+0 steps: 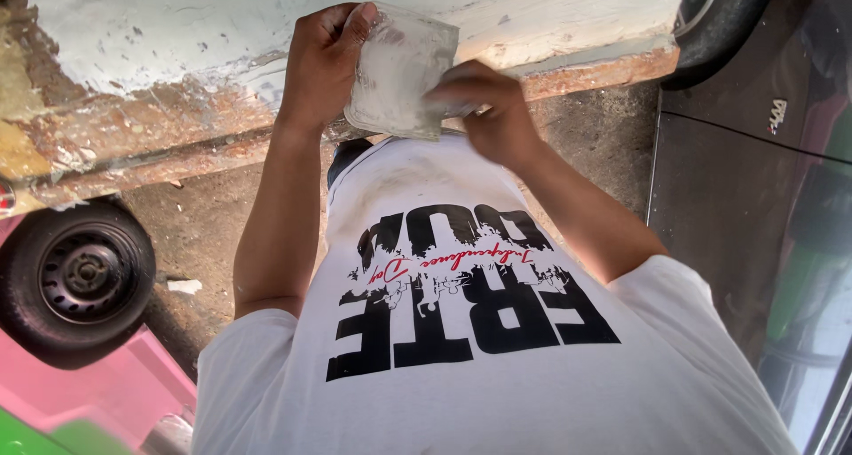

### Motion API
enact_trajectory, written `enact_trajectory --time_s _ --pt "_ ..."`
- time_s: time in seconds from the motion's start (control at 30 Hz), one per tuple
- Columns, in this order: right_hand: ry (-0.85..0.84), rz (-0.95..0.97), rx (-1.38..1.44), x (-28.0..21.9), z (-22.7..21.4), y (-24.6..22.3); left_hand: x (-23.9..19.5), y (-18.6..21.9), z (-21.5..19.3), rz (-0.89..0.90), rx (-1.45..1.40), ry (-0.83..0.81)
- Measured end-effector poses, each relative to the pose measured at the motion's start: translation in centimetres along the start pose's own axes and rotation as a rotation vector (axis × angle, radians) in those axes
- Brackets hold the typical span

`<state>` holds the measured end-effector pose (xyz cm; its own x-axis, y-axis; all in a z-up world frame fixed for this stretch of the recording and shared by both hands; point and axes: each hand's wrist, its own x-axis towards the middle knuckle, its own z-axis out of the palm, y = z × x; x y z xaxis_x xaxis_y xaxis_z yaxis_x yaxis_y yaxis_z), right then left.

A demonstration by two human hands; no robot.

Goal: The person applies white plaster to a concrete ledge using a putty knife and a plastic container. They repeatedly scoop plaster from a can, transfer it to the container, and spread it along the ledge surface.

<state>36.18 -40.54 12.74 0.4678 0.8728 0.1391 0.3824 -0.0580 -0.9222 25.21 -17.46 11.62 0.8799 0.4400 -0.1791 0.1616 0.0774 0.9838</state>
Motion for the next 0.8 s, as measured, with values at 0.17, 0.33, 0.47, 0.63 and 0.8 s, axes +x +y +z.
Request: enact_trajectory --time_s 0.17,0.33,0.47,0.63,0.8 --pt "0.223 0.2 0.096 0.4 1.1 1.3 -0.5 -1.3 -0.5 0.104 -0.085 0.116" --pt "0.344 0.335 0.267 -1.3 3.8 1.8 -0.6 -3.5 -0.3 -0.032 -0.263 0.276" --pt "0.362 0.376 0.267 -1.8 5.1 2.3 -0.8 -4.7 -0.5 -0.066 -0.435 0.326" --pt "0.461 0.344 0.306 -1.8 7.0 2.3 -0.4 -5.2 -0.4 -0.099 -0.56 0.387" --pt "0.48 0.281 0.267 -1.1 9.5 1.6 -0.8 -5.8 -1.4 -0.102 -0.524 0.498"
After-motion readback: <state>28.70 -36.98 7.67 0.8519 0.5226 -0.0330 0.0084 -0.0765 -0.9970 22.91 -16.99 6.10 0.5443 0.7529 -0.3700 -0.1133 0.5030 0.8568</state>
